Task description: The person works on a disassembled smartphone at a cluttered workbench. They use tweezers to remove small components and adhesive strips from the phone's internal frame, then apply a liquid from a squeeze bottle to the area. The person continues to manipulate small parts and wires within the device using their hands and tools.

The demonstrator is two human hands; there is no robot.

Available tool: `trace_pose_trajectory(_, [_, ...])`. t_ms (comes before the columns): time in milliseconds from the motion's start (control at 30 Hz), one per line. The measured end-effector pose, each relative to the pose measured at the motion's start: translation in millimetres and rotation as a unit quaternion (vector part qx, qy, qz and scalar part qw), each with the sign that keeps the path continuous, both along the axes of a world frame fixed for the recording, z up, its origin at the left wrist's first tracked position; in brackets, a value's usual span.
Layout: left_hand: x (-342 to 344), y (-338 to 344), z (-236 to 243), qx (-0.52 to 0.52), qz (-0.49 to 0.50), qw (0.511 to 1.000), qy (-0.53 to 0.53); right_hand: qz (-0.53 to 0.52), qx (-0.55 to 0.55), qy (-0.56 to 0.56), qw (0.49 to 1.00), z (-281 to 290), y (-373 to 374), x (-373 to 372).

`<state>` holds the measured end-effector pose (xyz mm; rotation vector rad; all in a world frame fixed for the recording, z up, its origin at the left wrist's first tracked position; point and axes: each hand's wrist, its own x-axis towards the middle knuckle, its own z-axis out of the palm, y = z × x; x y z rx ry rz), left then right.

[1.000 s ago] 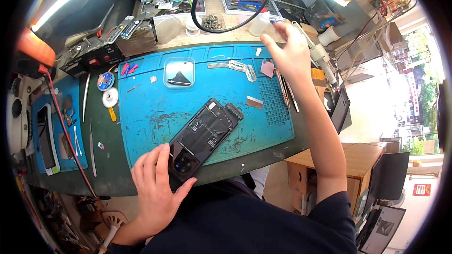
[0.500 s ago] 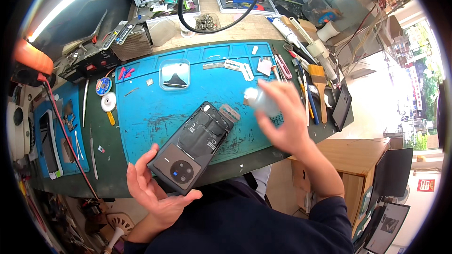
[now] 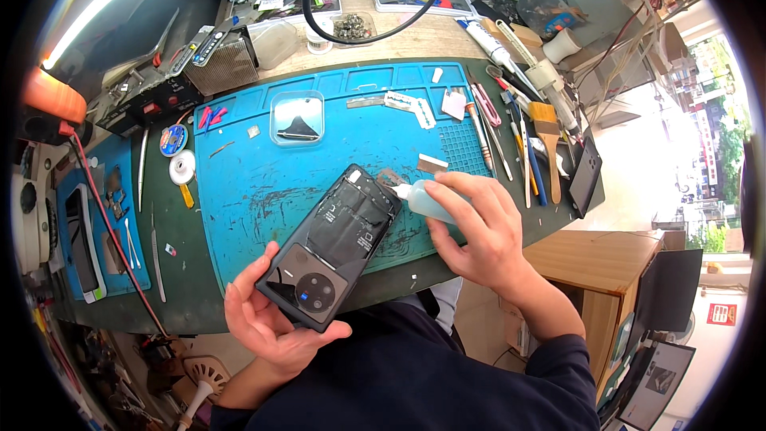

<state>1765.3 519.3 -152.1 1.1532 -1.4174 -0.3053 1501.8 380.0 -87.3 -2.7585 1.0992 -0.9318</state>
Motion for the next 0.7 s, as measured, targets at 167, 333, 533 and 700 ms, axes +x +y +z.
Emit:
trace_pose_trajectory(167, [0.2, -1.2, 1.9, -0.004, -0.004, 1.000, -0.011, -0.001, -0.002, 0.020, 1.000, 3.1, 1.6, 2.0])
trace_pose_trajectory(333, [1.2, -0.5, -1.6, -0.007, -0.013, 1.000, 0.008, -0.011, 0.008, 0.034, 0.999, 8.2, 5.8, 0.7])
trace_pose_trajectory(533, [0.3, 1.1, 0.5, 0.007, -0.024, 0.999, 0.046, -0.029, 0.065, -0.054, 0.996, 10.2, 5.6, -8.6])
trace_pose_trajectory(700, [5.4, 9.5, 4.1, 0.058, -0.058, 0.993, 0.085, -0.051, 0.238, -0.200, 0.949, 6.4, -14.9, -9.0])
